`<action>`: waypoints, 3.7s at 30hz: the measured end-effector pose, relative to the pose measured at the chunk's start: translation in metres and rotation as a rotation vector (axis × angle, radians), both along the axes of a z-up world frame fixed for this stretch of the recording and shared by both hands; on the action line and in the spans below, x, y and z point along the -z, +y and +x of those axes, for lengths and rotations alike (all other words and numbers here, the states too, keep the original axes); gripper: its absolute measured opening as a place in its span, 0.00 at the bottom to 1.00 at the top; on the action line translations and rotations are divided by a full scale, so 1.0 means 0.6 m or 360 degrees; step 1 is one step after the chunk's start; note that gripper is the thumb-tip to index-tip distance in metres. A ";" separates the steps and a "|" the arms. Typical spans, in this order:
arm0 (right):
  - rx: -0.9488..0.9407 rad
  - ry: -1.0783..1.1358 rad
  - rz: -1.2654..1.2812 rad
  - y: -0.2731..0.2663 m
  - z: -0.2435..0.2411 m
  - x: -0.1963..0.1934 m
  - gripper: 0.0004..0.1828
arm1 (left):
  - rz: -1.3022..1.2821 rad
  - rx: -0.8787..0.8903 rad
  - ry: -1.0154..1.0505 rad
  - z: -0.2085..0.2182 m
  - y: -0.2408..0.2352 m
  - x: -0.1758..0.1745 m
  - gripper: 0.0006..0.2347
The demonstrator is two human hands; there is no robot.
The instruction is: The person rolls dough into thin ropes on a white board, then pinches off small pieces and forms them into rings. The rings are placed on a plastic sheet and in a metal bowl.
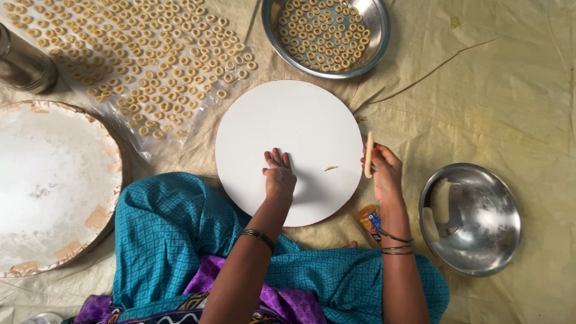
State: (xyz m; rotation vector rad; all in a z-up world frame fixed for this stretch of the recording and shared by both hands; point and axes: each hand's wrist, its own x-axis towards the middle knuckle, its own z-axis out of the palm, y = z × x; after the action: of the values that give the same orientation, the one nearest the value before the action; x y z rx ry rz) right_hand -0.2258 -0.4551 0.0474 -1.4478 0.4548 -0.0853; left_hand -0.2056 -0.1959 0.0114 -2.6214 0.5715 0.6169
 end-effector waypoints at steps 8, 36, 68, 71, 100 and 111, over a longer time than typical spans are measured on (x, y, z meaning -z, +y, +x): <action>-0.0005 0.0092 0.0198 0.000 -0.013 0.021 0.16 | 0.0011 -0.0055 -0.0033 0.000 -0.001 -0.035 0.33; 0.0211 0.0161 -0.0075 -0.078 -0.028 0.057 0.15 | -0.0818 -0.0628 -0.0147 0.001 0.100 -0.042 0.37; 0.0193 -0.0128 -0.1884 0.215 -0.007 0.073 0.14 | -0.1167 -0.0038 -0.0108 -0.004 0.069 -0.001 0.34; 0.0188 -0.0146 -0.1961 0.218 -0.006 0.070 0.13 | -0.1085 0.0185 -0.0099 0.014 0.046 0.009 0.34; 0.0114 0.0001 -0.2073 0.229 -0.007 0.055 0.14 | -0.0968 0.0274 0.0066 -0.032 0.097 -0.034 0.34; 0.0094 -0.0054 -0.2105 0.225 -0.005 0.057 0.16 | -0.0917 0.0173 -0.0163 0.171 -0.011 -0.008 0.35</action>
State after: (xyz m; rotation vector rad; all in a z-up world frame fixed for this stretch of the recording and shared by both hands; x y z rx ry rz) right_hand -0.2290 -0.3199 0.0131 -2.7157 0.4132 -0.5315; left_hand -0.1031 -0.2024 0.0163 -3.0953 0.9711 0.3093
